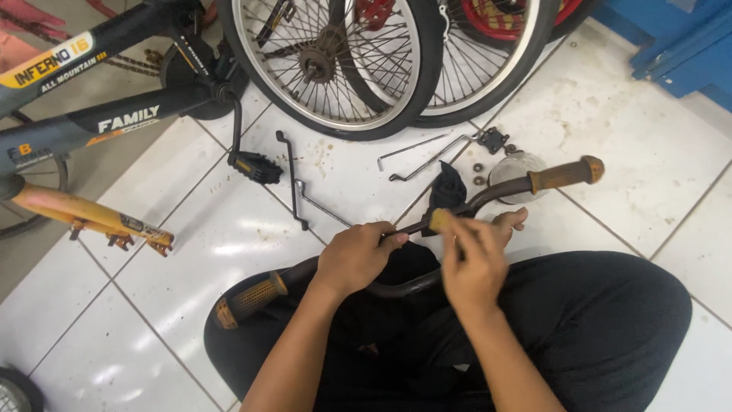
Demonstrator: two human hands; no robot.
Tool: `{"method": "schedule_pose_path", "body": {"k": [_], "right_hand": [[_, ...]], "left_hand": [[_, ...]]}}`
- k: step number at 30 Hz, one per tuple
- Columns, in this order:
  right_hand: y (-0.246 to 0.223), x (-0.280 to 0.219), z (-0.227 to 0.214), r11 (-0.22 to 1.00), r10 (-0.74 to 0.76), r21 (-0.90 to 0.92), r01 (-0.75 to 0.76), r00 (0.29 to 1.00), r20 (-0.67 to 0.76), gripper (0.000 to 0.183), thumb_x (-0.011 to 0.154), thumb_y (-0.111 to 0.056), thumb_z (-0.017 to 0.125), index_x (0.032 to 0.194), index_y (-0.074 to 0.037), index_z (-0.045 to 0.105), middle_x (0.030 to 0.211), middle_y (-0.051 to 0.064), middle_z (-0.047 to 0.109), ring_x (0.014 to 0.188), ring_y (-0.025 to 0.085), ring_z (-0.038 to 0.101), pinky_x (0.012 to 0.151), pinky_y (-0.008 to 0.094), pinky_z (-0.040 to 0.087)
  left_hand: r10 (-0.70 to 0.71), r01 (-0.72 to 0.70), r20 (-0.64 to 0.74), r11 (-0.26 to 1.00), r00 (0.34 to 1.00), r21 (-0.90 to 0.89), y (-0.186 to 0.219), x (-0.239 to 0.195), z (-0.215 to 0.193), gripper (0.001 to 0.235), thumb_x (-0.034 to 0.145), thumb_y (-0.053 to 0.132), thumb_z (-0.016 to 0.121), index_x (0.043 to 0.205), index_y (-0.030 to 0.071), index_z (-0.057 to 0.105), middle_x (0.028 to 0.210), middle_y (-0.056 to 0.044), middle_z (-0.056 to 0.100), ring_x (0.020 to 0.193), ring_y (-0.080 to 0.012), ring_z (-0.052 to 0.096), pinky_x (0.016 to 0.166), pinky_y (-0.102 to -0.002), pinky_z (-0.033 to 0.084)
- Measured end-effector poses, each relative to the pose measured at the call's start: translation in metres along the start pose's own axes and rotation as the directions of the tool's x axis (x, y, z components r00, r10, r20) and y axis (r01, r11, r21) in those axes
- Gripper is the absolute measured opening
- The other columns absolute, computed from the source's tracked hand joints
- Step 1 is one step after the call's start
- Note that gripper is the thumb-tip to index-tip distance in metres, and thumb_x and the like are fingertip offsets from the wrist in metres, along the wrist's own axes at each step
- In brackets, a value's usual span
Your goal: The person sits on the floor and scrubs a detached bicycle handlebar with a yellow sponge, focusing on the curved sections and grips. After scrubbing, the person wipes the handlebar with a black cloth to remove residue.
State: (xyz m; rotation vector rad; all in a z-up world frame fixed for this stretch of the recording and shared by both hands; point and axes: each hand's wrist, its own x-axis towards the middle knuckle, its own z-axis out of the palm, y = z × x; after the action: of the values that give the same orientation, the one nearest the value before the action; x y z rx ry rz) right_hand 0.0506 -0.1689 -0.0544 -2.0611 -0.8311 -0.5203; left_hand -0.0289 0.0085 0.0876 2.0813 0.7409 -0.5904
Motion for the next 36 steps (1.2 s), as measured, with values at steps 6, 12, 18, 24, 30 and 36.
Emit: {"method": "schedule_pose_path", "body": {"k": [6,12,18,24,30,36], "right_hand": [[-0.023,0.012,-0.001,0.998,-0.038,0.049,0.037,0.999,0.02,0.005,0.089,-0.007,0.08,0.095,-0.008,0.08,0.084,0.003,0.065,0.073,0.023,0.063,0.069,0.032,0.053],[-0.029,0.034,-0.013,0.999,0.05,-0.019,-0.051,0.997,-0.059,0.013,0.086,-0.006,0.086,0.095,-0.007,0.076,0.083,0.004,0.062,0.074,0.025,0.062,0.072,0.036,0.052],[-0.037,0.013,0.008,0.982,-0.034,0.187,0.023,0.998,0.053,0.007,0.086,-0.005,0.081,0.089,-0.008,0.075,0.075,0.004,0.06,0.071,0.025,0.063,0.067,0.031,0.051],[-0.027,0.042,-0.014,0.996,0.094,0.008,-0.094,0.996,0.003,0.017,0.083,-0.013,0.085,0.099,-0.015,0.078,0.078,-0.001,0.061,0.072,0.021,0.061,0.07,0.034,0.049],[-0.063,0.081,-0.042,0.994,-0.056,-0.095,0.06,0.998,0.042,0.016,0.079,-0.016,0.088,0.077,-0.016,0.072,0.068,-0.002,0.058,0.064,0.016,0.059,0.078,0.036,0.047],[-0.053,0.063,-0.029,0.995,0.099,0.026,-0.1,0.994,0.046,0.014,0.081,-0.01,0.085,0.088,-0.012,0.074,0.074,0.002,0.059,0.071,0.024,0.06,0.071,0.035,0.049]], "left_hand": [[-0.028,0.029,-0.051,0.999,0.998,0.029,-0.009,0.011,0.01,0.046,0.104,0.038,0.049,0.126,0.003,0.069,0.108,-0.024,0.075,0.109,-0.0448,0.071,0.094,-0.054,0.056],[-0.043,0.046,-0.045,0.997,0.998,0.056,0.0,0.009,0.008,0.046,0.102,0.039,0.051,0.127,0.005,0.069,0.107,-0.025,0.076,0.109,-0.0443,0.071,0.095,-0.054,0.056],[-0.058,0.064,-0.071,0.995,0.996,0.079,-0.009,0.018,0.013,0.039,0.097,0.039,0.061,0.121,0.009,0.072,0.099,-0.025,0.076,0.1,-0.0435,0.074,0.088,-0.051,0.058],[-0.071,0.076,-0.057,0.993,0.996,0.086,-0.007,0.019,0.014,0.04,0.096,0.04,0.063,0.12,0.01,0.073,0.099,-0.025,0.076,0.1,-0.0433,0.074,0.09,-0.05,0.057],[-0.064,0.072,-0.076,0.991,0.995,0.112,-0.017,0.027,0.019,0.037,0.094,0.038,0.065,0.119,0.011,0.073,0.088,-0.021,0.075,0.088,-0.0402,0.076,0.084,-0.047,0.058],[-0.025,0.042,-0.099,0.984,0.995,0.172,-0.029,0.032,0.027,0.033,0.096,0.031,0.063,0.122,0.011,0.071,0.08,-0.018,0.074,0.08,-0.0354,0.076,0.079,-0.045,0.059]]}}
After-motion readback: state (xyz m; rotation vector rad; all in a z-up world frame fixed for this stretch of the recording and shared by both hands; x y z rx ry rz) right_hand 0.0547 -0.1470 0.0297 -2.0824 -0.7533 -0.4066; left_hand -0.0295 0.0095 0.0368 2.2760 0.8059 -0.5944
